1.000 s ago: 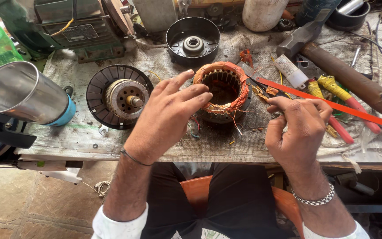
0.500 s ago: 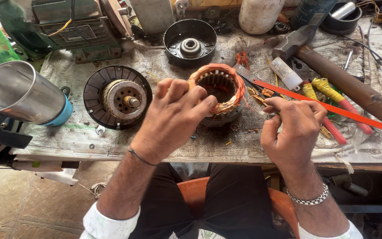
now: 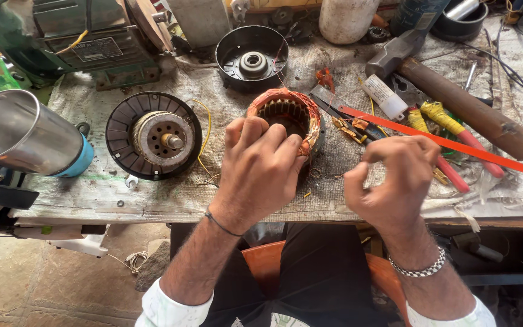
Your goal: The person works on a copper-wound motor stator at a cluttered workbench. They use a flat hacksaw blade to file and clean the stator slots, then thread and press copper wire into the slots by hand, working around the stator and adjusting the windings.
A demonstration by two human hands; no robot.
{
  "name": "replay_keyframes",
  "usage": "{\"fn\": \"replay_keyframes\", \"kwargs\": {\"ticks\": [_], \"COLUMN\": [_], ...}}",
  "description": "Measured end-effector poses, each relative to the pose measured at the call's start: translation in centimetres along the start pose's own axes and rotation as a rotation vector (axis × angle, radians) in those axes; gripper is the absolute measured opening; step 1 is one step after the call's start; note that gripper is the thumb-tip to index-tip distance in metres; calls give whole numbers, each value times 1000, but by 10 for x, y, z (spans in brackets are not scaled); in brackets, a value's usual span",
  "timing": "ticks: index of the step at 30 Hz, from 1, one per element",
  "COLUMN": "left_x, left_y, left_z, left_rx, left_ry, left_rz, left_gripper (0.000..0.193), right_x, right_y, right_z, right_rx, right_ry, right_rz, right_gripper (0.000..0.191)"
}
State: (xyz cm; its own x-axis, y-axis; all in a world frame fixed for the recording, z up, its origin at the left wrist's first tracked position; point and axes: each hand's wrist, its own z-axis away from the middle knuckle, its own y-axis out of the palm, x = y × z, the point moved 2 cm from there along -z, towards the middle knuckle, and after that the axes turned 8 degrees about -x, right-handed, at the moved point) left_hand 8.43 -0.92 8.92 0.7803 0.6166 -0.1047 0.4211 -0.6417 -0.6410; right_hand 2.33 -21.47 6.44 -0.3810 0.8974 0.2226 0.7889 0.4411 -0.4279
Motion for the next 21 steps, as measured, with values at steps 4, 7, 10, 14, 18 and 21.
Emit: {"fn": "replay_keyframes", "kwargs": {"ticks": [4,7,10,14,18,21], "left_x": [5,5,6,6,2,-8], "left_y": [3,9,14,15,9,7], "left_z": [5,11,17,19,15,12], "left_rx": [-44,-89,-110,-121,-134,-125], "left_ry": [10,48,46,58,110,149], "left_rz": [118,175,200,171,162,222], "left_gripper": [31,31,32,31,33,34], "right_x": [7,15,19,22,20,16], "right_y": [7,10,9,7,0,-5], "right_z": [-7,-10,-14,-17,-14,-9], "right_rx": [167,303,359,336,195,43], "right_ry": [-192,-313,-343,-343,-322,-284], "right_rz": [-150,-168,-160,-154,-158,-168], "right_gripper": [18,23,27,23,16,19]}}
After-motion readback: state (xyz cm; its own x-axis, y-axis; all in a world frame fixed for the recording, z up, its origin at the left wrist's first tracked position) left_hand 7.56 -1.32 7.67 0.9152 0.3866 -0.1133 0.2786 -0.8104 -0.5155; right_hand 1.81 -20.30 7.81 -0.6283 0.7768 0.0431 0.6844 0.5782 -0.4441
